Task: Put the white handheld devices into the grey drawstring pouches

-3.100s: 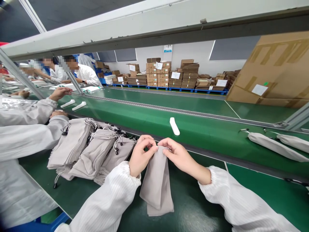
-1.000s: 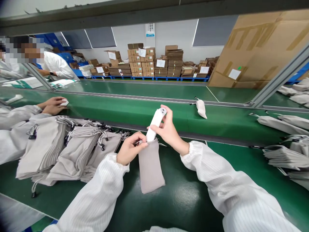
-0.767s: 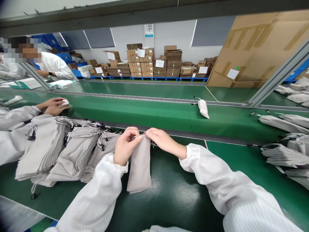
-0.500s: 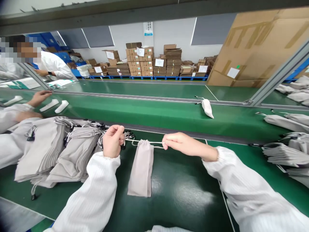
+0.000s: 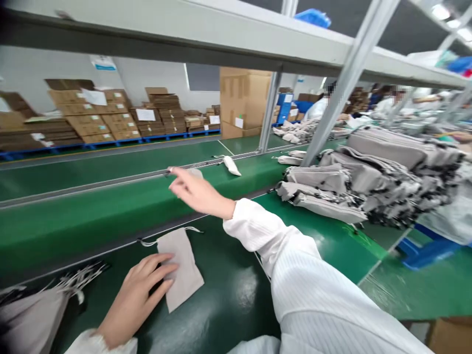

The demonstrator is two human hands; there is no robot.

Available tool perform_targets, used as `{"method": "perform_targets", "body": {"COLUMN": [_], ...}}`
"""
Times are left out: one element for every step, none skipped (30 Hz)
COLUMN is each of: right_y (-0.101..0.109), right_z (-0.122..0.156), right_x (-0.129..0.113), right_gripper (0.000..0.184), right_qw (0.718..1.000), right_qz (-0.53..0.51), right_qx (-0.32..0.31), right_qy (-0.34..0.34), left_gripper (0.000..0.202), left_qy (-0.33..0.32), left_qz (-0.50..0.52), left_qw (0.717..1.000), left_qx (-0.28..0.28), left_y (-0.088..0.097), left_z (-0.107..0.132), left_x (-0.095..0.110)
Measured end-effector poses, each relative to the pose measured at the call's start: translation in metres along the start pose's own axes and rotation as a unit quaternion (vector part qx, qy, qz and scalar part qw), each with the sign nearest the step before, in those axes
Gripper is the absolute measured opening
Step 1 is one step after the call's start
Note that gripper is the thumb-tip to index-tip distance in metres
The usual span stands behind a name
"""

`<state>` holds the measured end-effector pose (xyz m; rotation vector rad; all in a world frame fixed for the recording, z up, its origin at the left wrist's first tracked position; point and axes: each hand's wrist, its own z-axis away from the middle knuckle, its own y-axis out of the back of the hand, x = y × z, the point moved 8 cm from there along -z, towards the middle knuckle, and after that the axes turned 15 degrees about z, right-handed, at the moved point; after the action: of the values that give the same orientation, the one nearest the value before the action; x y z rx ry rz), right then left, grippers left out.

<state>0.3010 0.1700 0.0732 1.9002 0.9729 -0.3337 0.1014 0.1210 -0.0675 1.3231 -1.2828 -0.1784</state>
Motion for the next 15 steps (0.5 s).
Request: {"method": "perform_targets", "body": {"right_y": [-0.004,-0.006,-0.005,-0.001,0.008,0.021,0.037,0.055,0.076,0.097,0.119,0.14,0.161,0.179,0.195], "right_z": [0.01,0.022,0.036,0.05,0.065,0.08,0.095,0.111,0.128,0.146,0.165,0.185,0.204,0.224,0.241], "right_x": [0.002,0.005,0.01,0.018,0.026,0.037,0.048,0.059,0.069,0.079,0.089,0.098,0.106,0.112,0.117], "right_gripper": [0.04,0.039,0.037,0.035,0.034,0.033,0.032,0.032,0.034,0.038,0.042,0.045,0.046,0.043,0.04], "right_qw": [0.998,0.994,0.99,0.987,0.984,0.981,0.974,0.964,0.946,0.917,0.875,0.825,0.771,0.731,0.7], "right_qz": [0.047,0.084,0.114,0.137,0.158,0.181,0.212,0.252,0.306,0.377,0.455,0.531,0.594,0.632,0.655], "right_qx": [-0.037,-0.065,-0.083,-0.087,-0.08,-0.061,-0.037,-0.012,0.009,0.024,0.032,0.031,0.028,0.028,0.026], "right_qy": [0.012,0.015,0.01,-0.003,-0.021,-0.043,-0.065,-0.086,-0.106,-0.131,-0.16,-0.193,-0.228,-0.258,-0.281], "left_gripper": [0.025,0.025,0.025,0.026,0.027,0.029,0.03,0.032,0.032,0.033,0.033,0.033,0.033,0.033,0.033], "left_qy": [-0.004,-0.003,0.004,0.015,0.029,0.044,0.057,0.066,0.069,0.069,0.066,0.062,0.057,0.053,0.05], "left_qz": [-0.006,-0.011,-0.014,-0.016,-0.018,-0.019,-0.02,-0.019,-0.016,-0.012,-0.008,-0.004,-0.002,-0.001,-0.001], "left_qw": [1.0,1.0,1.0,1.0,0.999,0.999,0.998,0.997,0.997,0.997,0.997,0.998,0.998,0.998,0.999], "left_qx": [0.001,0.001,-0.003,-0.009,-0.016,-0.023,-0.028,-0.033,-0.034,-0.035,-0.033,-0.03,-0.026,-0.021,-0.018], "left_y": [0.001,0.001,0.002,0.002,0.001,0.001,0.0,0.0,-0.001,-0.002,-0.002,-0.003,-0.003,-0.003,-0.003], "left_z": [0.0,0.0,0.001,0.001,0.002,0.003,0.004,0.004,0.004,0.004,0.004,0.003,0.002,0.002,0.001], "left_x": [0.0,-0.001,-0.002,-0.004,-0.007,-0.01,-0.013,-0.016,-0.019,-0.021,-0.022,-0.024,-0.024,-0.025,-0.025]}}
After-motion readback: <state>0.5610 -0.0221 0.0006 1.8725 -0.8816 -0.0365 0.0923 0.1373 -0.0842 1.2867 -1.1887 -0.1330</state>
